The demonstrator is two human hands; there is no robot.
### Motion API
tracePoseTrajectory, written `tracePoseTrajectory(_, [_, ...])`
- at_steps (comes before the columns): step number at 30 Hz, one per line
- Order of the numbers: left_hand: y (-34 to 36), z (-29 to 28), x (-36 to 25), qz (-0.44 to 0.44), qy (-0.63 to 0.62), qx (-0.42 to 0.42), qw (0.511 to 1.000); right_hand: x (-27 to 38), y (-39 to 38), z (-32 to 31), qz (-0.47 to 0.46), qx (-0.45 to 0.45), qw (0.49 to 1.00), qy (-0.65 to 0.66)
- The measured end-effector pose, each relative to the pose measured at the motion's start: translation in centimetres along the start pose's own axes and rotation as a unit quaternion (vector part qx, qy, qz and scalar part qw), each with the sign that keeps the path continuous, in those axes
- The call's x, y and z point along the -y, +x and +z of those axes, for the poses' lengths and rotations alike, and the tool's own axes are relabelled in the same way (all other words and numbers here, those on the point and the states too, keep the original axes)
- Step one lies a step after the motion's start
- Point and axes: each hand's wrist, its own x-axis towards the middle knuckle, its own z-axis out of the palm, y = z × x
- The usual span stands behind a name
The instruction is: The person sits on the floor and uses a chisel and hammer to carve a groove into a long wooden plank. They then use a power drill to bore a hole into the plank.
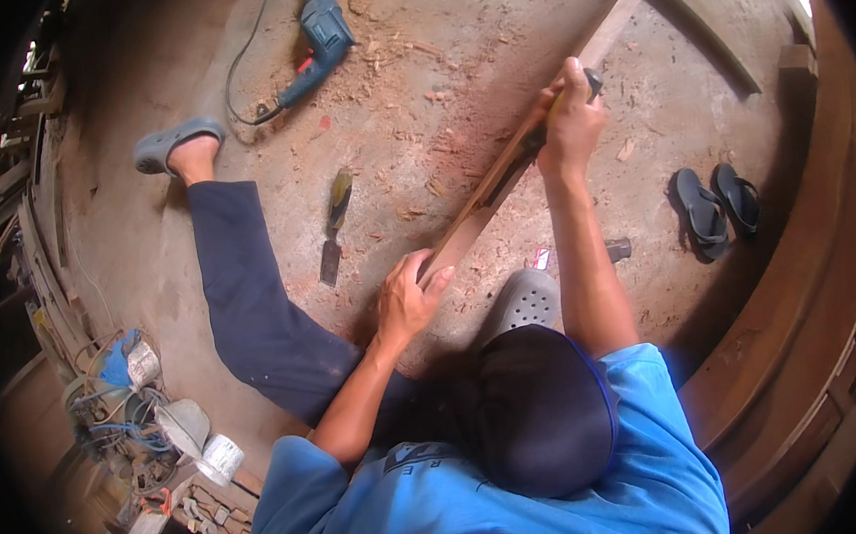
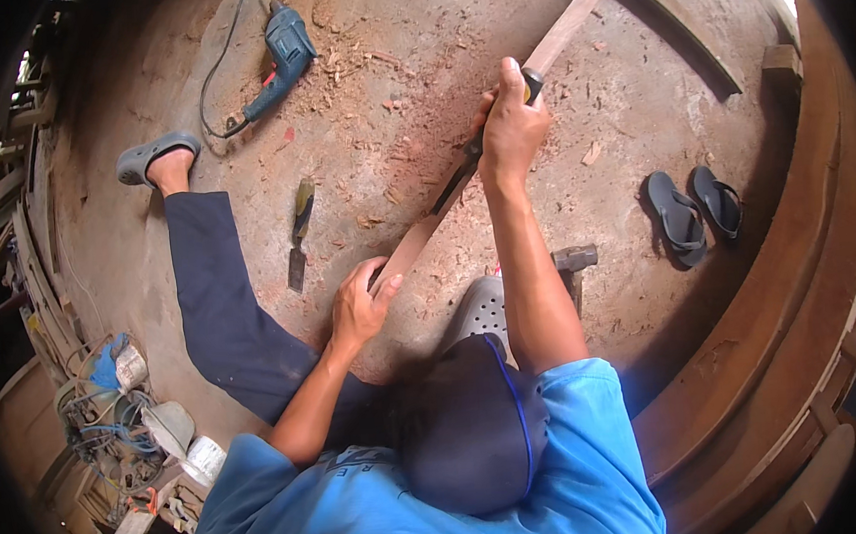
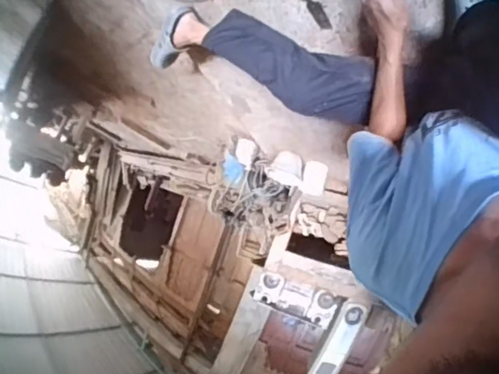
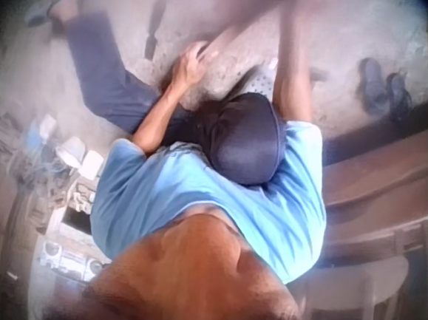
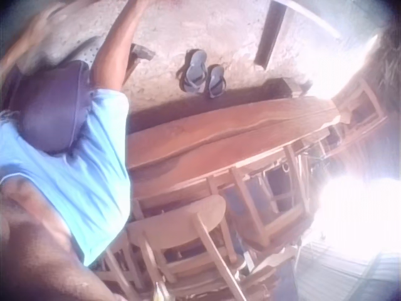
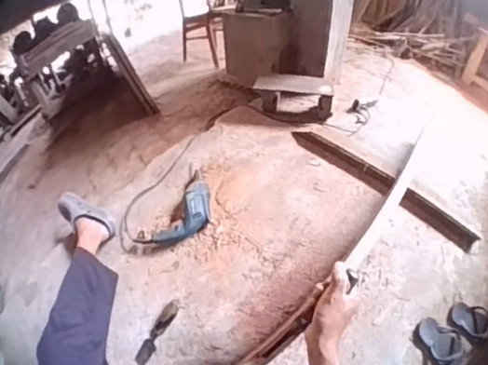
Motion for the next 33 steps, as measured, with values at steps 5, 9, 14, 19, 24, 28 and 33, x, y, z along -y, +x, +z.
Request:
tracePoseTrajectory(5, [0.4,0.1,0.2,0.000,0.034,-0.015,0.999,0.9,-0.4,0.2,0.016,0.095,0.994,0.049])
tracePoseTrajectory(9, [0.5,0.1,0.5,0.004,0.051,-0.012,0.999,1.0,0.4,1.1,0.024,-0.012,1.000,-0.014])
tracePoseTrajectory(14, [0.0,0.4,0.8,0.009,0.039,-0.026,0.999,1.2,-0.4,0.8,-0.004,0.032,0.999,-0.002])
tracePoseTrajectory(19, [0.2,0.1,0.5,0.006,0.025,-0.023,0.999,1.8,-1.2,1.0,0.006,0.039,0.999,0.002])
tracePoseTrajectory(24, [0.2,-0.2,0.2,0.011,0.017,-0.022,1.000,2.2,-0.5,1.3,0.018,0.064,0.997,0.047])
tracePoseTrajectory(28, [0.1,0.0,0.5,0.016,0.021,-0.026,0.999,3.0,-0.1,1.2,0.050,0.049,0.997,0.043])
tracePoseTrajectory(33, [0.3,0.3,1.0,-0.009,0.013,-0.008,1.000,6.4,1.1,2.2,0.050,0.054,0.993,0.091])
